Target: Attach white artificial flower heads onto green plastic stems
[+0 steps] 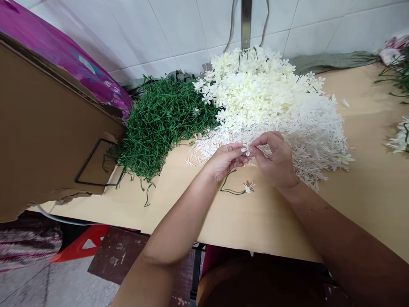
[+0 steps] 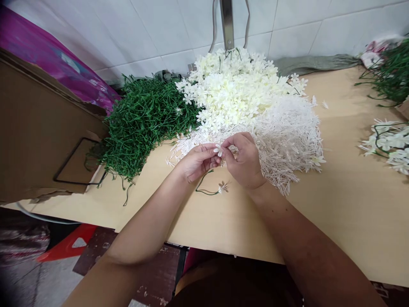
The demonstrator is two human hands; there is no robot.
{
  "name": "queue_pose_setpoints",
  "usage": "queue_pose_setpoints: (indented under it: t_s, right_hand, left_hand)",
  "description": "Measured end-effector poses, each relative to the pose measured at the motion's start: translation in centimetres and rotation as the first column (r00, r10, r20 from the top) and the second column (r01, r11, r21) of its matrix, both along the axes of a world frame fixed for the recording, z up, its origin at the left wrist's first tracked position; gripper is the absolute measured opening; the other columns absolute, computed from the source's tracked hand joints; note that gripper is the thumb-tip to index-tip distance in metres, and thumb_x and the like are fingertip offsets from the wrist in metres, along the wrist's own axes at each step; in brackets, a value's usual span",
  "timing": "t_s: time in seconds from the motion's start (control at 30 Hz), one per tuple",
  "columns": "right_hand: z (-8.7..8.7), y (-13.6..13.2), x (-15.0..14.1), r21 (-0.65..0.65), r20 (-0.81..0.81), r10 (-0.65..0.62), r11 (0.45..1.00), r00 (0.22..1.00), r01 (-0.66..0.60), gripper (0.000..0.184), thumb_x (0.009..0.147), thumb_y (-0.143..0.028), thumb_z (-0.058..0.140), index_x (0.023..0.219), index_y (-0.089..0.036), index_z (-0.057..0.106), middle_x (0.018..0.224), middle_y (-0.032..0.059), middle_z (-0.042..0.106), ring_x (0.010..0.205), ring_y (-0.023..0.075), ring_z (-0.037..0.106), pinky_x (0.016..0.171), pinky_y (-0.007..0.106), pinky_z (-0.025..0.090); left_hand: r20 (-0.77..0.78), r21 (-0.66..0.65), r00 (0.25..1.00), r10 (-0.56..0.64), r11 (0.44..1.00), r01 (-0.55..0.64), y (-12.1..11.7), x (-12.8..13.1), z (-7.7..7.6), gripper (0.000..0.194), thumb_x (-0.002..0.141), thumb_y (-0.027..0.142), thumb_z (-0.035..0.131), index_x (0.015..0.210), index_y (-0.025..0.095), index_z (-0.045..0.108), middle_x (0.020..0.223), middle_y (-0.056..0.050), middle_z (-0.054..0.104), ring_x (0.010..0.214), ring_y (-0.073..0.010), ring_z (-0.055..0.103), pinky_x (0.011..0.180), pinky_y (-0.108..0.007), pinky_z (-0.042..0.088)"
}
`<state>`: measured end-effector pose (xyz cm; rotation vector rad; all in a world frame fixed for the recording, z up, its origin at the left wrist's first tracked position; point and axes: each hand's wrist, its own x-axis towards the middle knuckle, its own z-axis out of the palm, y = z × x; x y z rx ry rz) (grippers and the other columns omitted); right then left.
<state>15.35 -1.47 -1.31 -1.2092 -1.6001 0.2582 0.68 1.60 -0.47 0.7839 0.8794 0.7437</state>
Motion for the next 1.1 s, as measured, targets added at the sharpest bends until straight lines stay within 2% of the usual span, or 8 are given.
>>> queue_pose_setpoints:
  t_s: [0.17, 0.3, 0.37, 0.5, 0.6, 0.7, 0.97, 1.1]
  right_hand:
    - [0.1, 0.1, 0.2, 0.08, 0.134, 0.044, 0.995, 0.99, -0.055, 0.014, 0.079, -0.014, 0.051, 0.07, -0.024, 0.052, 0.071, 0.0039, 0.061, 0.079, 0.022, 0.056, 0.076, 0.039, 0.047]
    - [0.3, 0.1, 0.2, 0.076, 0.24, 0.104, 0.989, 0.965, -0.126, 0.016, 0.083, -0.017, 0.047, 0.068, -0.024, 0.05, 0.071, 0.0053, 0.06, 0.079, 0.0225, 0.053, 0.076, 0.039, 0.046]
    - [0.2, 0.1, 0.2, 0.06, 0.225, 0.124, 0.988, 0.967, -0.141, 0.016, 0.083, -0.018, 0.047, 0.068, -0.023, 0.05, 0.071, 0.0054, 0.059, 0.08, 0.022, 0.054, 0.076, 0.039, 0.046]
    - [-0.3, 0.1, 0.0, -0.05, -0.013, 0.131, 0.99, 0.991, -0.131, 0.005, 0.078, -0.018, 0.056, 0.077, -0.022, 0.053, 0.077, 0.0033, 0.061, 0.078, 0.0185, 0.058, 0.073, 0.036, 0.049]
    - [-0.6, 0.3, -0.1, -0.156, -0.247, 0.134, 0.972, 0.96, -0.176, 0.016, 0.075, -0.021, 0.062, 0.09, -0.021, 0.055, 0.078, 0.0009, 0.061, 0.072, 0.0157, 0.06, 0.069, 0.034, 0.052]
    - [-0.8, 0.5, -0.1, -0.194, -0.39, 0.143, 0.953, 0.91, -0.233, 0.024, 0.073, -0.024, 0.066, 0.095, -0.021, 0.058, 0.075, -0.0007, 0.06, 0.069, 0.0144, 0.061, 0.068, 0.033, 0.053]
    - [-0.8, 0.7, -0.5, -0.238, -0.573, 0.153, 0.909, 0.805, -0.342, 0.02, 0.069, -0.032, 0.073, 0.08, -0.02, 0.062, 0.072, 0.0007, 0.063, 0.064, 0.0132, 0.06, 0.063, 0.03, 0.054]
    - [-0.7, 0.4, -0.7, -0.252, -0.562, 0.161, 0.901, 0.811, -0.353, 0.02, 0.068, -0.029, 0.073, 0.083, -0.02, 0.063, 0.072, 0.0002, 0.062, 0.064, 0.0128, 0.059, 0.063, 0.03, 0.053]
  left_hand:
    - [0.005, 0.055, 1.0, -0.006, 0.998, 0.005, 0.2, -0.2, -0.4, 0.025, 0.059, 0.018, 0.08, 0.076, 0.01, 0.063, 0.06, 0.0, 0.064, 0.053, -0.006, 0.058, 0.053, -0.017, 0.039]
    - [-0.042, 0.113, 0.998, 0.038, 0.993, -0.033, 0.2, -0.5, -0.4, 0.026, 0.058, 0.02, 0.081, 0.078, 0.012, 0.066, 0.061, 0.002, 0.065, 0.054, -0.0055, 0.058, 0.057, -0.018, 0.042]
    - [-0.074, 0.126, 0.996, 0.046, 0.991, -0.036, 0.2, -0.6, -0.3, 0.026, 0.059, 0.021, 0.08, 0.079, 0.012, 0.067, 0.062, 0.002, 0.066, 0.053, -0.0049, 0.057, 0.058, -0.018, 0.044]
    - [-0.077, 0.149, 0.996, 0.047, 0.988, -0.035, 0.3, -0.7, -0.2, 0.028, 0.058, 0.023, 0.082, 0.078, 0.012, 0.066, 0.06, 0.003, 0.065, 0.051, -0.0039, 0.056, 0.056, -0.017, 0.043]
    - [-0.046, 0.154, 0.998, 0.046, 0.987, -0.039, 0.4, -0.7, -0.5, 0.031, 0.057, 0.025, 0.083, 0.079, 0.013, 0.064, 0.059, 0.002, 0.065, 0.052, -0.005, 0.058, 0.053, -0.016, 0.041]
    - [-0.021, 0.138, 0.999, 0.041, 0.99, -0.037, 0.6, -0.6, -0.8, 0.031, 0.058, 0.025, 0.082, 0.08, 0.013, 0.063, 0.062, 0.002, 0.066, 0.054, -0.0056, 0.06, 0.053, -0.016, 0.04]
    - [-0.002, 0.13, 1.0, 0.029, 0.991, -0.029, 0.5, -0.4, -0.9, 0.032, 0.059, 0.026, 0.082, 0.077, 0.012, 0.061, 0.061, 0.002, 0.064, 0.054, -0.0048, 0.057, 0.054, -0.017, 0.041]
    - [-0.029, 0.16, 1.0, 0.012, 0.987, -0.007, 0.3, -0.2, -0.8, 0.037, 0.059, 0.036, 0.082, 0.074, 0.012, 0.058, 0.058, 0.003, 0.06, 0.052, -0.0043, 0.053, 0.052, -0.018, 0.038]
